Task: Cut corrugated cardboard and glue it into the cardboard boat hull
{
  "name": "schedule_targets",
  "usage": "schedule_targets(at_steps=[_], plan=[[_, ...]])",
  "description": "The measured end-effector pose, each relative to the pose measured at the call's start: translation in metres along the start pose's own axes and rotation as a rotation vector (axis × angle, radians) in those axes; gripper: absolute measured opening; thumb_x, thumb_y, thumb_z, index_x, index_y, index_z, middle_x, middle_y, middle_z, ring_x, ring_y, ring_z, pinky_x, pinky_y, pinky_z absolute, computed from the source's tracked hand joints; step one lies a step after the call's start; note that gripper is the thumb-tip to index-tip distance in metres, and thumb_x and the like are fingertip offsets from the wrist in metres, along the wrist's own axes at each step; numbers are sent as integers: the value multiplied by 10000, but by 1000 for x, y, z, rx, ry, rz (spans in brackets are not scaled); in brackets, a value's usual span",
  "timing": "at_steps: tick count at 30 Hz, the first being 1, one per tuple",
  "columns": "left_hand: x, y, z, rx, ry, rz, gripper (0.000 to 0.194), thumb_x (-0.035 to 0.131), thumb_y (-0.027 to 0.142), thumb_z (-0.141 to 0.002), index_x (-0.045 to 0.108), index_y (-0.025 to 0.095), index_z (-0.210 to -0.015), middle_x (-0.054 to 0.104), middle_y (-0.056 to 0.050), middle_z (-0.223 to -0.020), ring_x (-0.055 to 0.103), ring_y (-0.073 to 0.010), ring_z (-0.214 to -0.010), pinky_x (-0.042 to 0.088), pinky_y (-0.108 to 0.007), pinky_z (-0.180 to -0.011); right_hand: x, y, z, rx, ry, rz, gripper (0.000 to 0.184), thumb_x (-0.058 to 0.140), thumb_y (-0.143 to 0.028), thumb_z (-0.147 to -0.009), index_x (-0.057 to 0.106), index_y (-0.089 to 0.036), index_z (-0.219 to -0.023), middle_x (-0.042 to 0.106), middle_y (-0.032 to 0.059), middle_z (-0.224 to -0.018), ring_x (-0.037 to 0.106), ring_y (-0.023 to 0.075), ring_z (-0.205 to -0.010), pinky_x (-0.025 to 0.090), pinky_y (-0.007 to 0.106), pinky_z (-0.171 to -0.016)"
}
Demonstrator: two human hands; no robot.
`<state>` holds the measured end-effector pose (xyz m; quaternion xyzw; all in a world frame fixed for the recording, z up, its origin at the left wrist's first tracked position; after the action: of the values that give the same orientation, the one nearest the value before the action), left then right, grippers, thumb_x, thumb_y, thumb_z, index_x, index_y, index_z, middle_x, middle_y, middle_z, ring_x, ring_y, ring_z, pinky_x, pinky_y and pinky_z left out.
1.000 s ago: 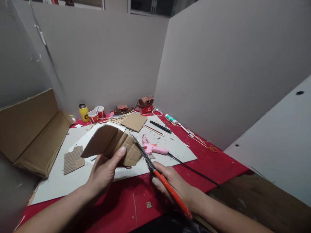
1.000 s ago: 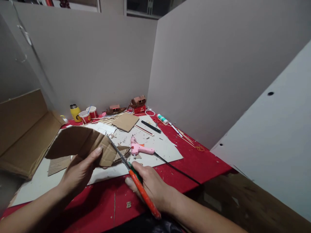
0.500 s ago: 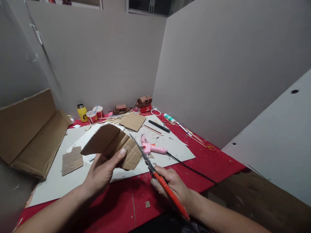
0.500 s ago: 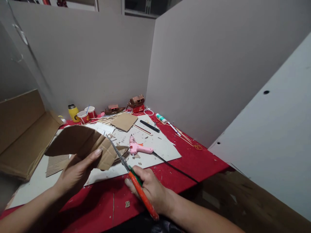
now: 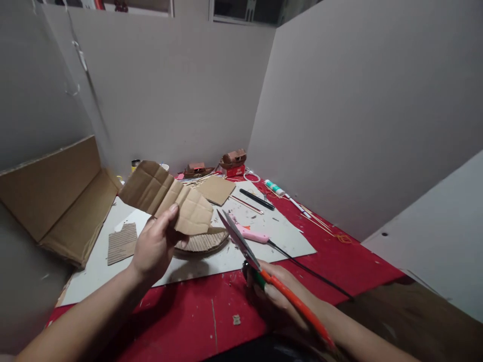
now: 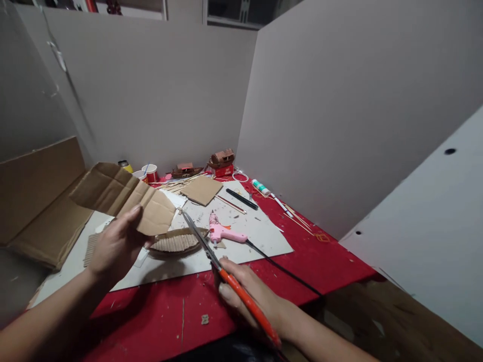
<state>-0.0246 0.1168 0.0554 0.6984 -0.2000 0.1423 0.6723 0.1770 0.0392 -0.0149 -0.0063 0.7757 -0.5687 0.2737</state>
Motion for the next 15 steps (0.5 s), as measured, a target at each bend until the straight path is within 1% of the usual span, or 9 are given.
schedule_targets(at_steps=[2, 3, 5, 7, 9, 11, 13, 15], plan=[[2, 7, -1, 39, -22, -32, 197, 698, 313, -755, 711, 116, -768, 617, -13, -663, 534, -114, -550, 424, -204, -413, -4, 2, 7, 7, -39, 96, 415, 460, -581, -896, 585, -186, -907, 583, 60, -797, 528, 187, -690, 477, 283, -609], [3, 10, -1, 56, -32, -67, 201, 697, 315, -763, 715, 118, -798, 641, -23, -693, 560, -126, -578, 442, -210, -435, -6, 2, 10, 6, -64, 144, 385, 493, -537, -898, 613, -187, -1004, 626, 87, -886, 574, 216, -768, 503, 306, -667], [4, 15, 0, 77, -44, -152, 229, 700, 314, -768, 723, 121, -889, 696, -51, -797, 622, -163, -665, 488, -230, -501, -7, -2, 14, -24, -121, 225, 407, 528, -467, -898, 594, -204, -1202, 656, 128, -1062, 618, 268, -916, 523, 356, -764], [5, 17, 2, 87, -48, -221, 285, 713, 303, -757, 720, 118, -972, 724, -78, -891, 661, -206, -765, 516, -249, -559, -6, -11, 14, -82, -177, 271, 449, 515, -444, -904, 554, -222, -1294, 662, 140, -1118, 636, 285, -962, 529, 383, -797], [3, 19, 3, 105, -39, -262, 344, 733, 295, -733, 711, 118, -1027, 732, -90, -932, 673, -244, -849, 532, -267, -603, -7, -20, 12, -116, -224, 294, 442, 473, -444, -920, 556, -232, -1299, 680, 139, -1083, 656, 282, -937, 537, 390, -787], [2, 20, 4, 122, -42, -280, 401, 750, 287, -715, 695, 131, -1080, 734, -90, -968, 666, -265, -937, 546, -290, -694, -8, -29, 8, -122, -256, 310, 434, 453, -453, -928, 579, -231, -1278, 692, 139, -1054, 667, 282, -918, 542, 391, -775], [1, 18, 3, 124, -64, -278, 431, 757, 276, -712, 678, 144, -1115, 732, -87, -1003, 649, -270, -1015, 535, -323, -823, -11, -37, 4, -117, -278, 321, 440, 445, -466, -932, 597, -219, -1263, 690, 149, -1071, 666, 287, -940, 543, 386, -776], [2, 16, 2, 112, -97, -274, 435, 759, 281, -715, 671, 147, -1119, 725, -90, -1033, 635, -268, -1054, 509, -354, -904, -10, -44, 0, -89, -325, 327, 460, 432, -492, -935, 613, -192, -1234, 692, 151, -1047, 664, 279, -931, 540, 378, -785]])
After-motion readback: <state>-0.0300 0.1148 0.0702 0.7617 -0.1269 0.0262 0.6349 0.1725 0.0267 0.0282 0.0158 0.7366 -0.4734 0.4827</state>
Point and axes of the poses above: each hand's wrist, its own z-axis away from the middle knuckle, its own x-axis out of the palm, y = z × x, the point moved 9 cm from there along -z, towards the middle knuckle
